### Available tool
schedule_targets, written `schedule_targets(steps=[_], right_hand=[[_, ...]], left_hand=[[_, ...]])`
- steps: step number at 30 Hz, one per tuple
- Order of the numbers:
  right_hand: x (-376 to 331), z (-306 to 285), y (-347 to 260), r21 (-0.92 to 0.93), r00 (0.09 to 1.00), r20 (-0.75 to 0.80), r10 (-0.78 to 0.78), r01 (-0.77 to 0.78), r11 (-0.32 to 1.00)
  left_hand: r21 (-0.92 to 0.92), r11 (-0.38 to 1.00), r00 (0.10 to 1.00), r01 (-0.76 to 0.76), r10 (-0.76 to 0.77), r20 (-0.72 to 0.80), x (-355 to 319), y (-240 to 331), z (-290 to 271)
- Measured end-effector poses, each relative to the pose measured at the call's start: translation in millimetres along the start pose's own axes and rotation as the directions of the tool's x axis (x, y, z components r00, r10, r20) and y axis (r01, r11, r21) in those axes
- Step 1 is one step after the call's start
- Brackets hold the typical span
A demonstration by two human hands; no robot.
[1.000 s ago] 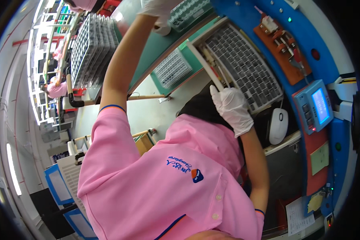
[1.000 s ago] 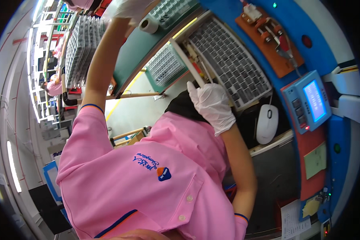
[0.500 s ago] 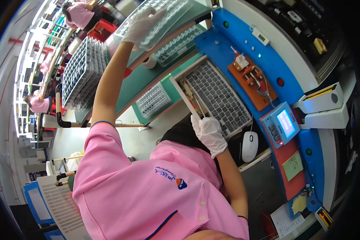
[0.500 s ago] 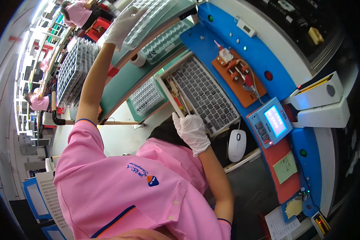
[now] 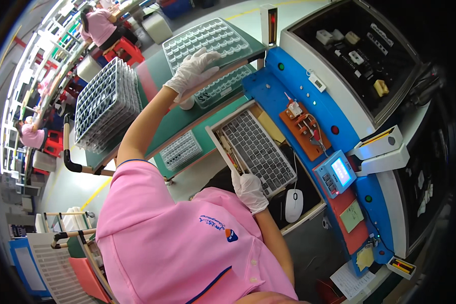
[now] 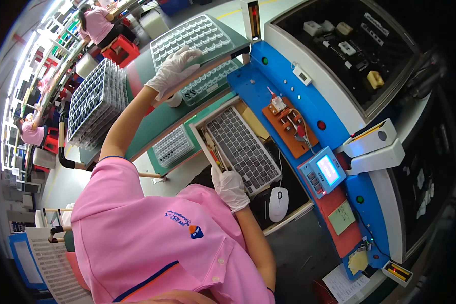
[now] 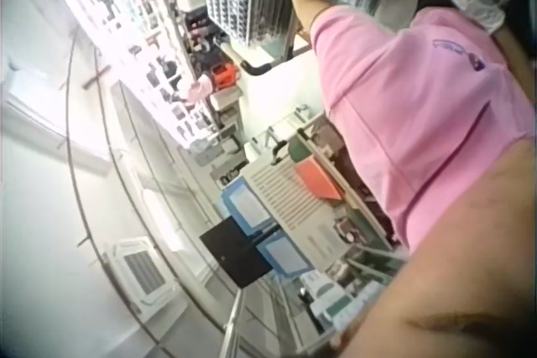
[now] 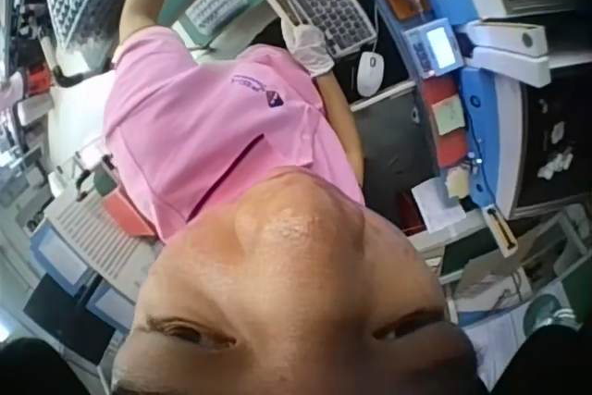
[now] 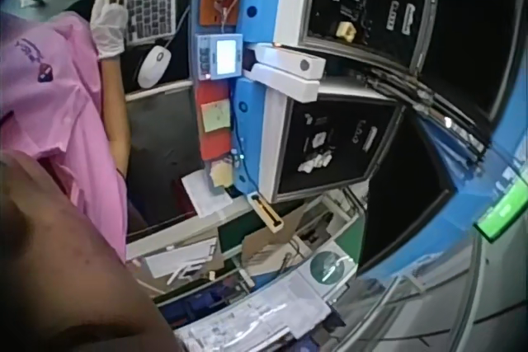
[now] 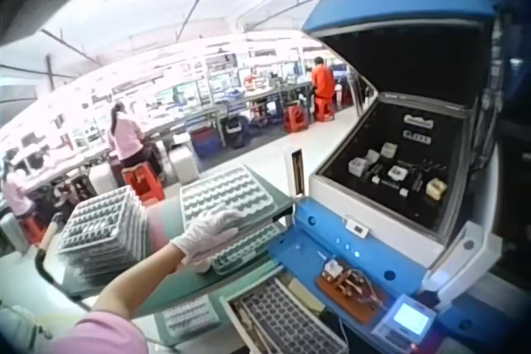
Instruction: Test and inspect electronic circuit modules using automated testing fixtures and a laptop for data logging.
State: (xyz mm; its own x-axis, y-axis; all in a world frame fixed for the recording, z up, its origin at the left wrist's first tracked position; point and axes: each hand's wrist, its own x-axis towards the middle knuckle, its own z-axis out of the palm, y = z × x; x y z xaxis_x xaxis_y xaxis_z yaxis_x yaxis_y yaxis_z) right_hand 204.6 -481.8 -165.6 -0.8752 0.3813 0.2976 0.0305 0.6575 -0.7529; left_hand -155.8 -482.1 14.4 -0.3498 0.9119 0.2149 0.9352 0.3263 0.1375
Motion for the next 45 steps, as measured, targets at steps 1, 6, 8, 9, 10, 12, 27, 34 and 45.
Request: schedule_targets(steps=[1,6,8,9,10,12,27,34,45], right_hand=[[0,-1,3,-0.012,1.0,0.005,-0.016,0.016,1.0],[5,11,-2,-0.155,0.972,-0.03,-0.234,0.227,0.961],[5,3,-7,-0.093,0.986,-0.032,-0.163,0.16,0.983],[4,1,-10,-0.046,0.997,-0.02,-0.068,0.067,0.997],[-5,-3,-16,-0.013,0.999,-0.011,0.048,-0.049,0.999],[-8,-2,-14,-0.006,0.999,0.004,0.046,-0.046,0.999],[25,-71,-7,-0.198,0.964,-0.259,-0.062,0.01,0.98],[83,-171,34,-0.466,0.778,-0.607,-0.161,-0.184,0.866],[97,-202,63,-0.39,0.865,-0.501,-0.03,-0.194,0.9]], left_hand=[[-0.01,0.998,0.998,0.062,-0.062,0.032,-1,2,-4],[0.432,0.892,0.87,-0.13,0.311,-0.381,-19,-37,-29],[0.337,0.936,0.785,-0.1,0.282,-0.551,-27,-35,-92],[0.233,0.969,0.686,-0.086,0.227,-0.692,-39,-39,-128],[0.055,0.998,0.676,-0.023,0.056,-0.734,-47,-57,-153],[-0.072,0.963,0.688,0.259,-0.236,-0.686,-75,-94,-200],[0.14,0.905,0.908,0.402,-0.375,-0.185,-71,-323,-127],[0.109,0.938,0.943,0.329,-0.32,-0.092,-81,-373,-121],[-0.437,0.719,0.668,0.54,-0.682,-0.297,-83,-290,-187]])
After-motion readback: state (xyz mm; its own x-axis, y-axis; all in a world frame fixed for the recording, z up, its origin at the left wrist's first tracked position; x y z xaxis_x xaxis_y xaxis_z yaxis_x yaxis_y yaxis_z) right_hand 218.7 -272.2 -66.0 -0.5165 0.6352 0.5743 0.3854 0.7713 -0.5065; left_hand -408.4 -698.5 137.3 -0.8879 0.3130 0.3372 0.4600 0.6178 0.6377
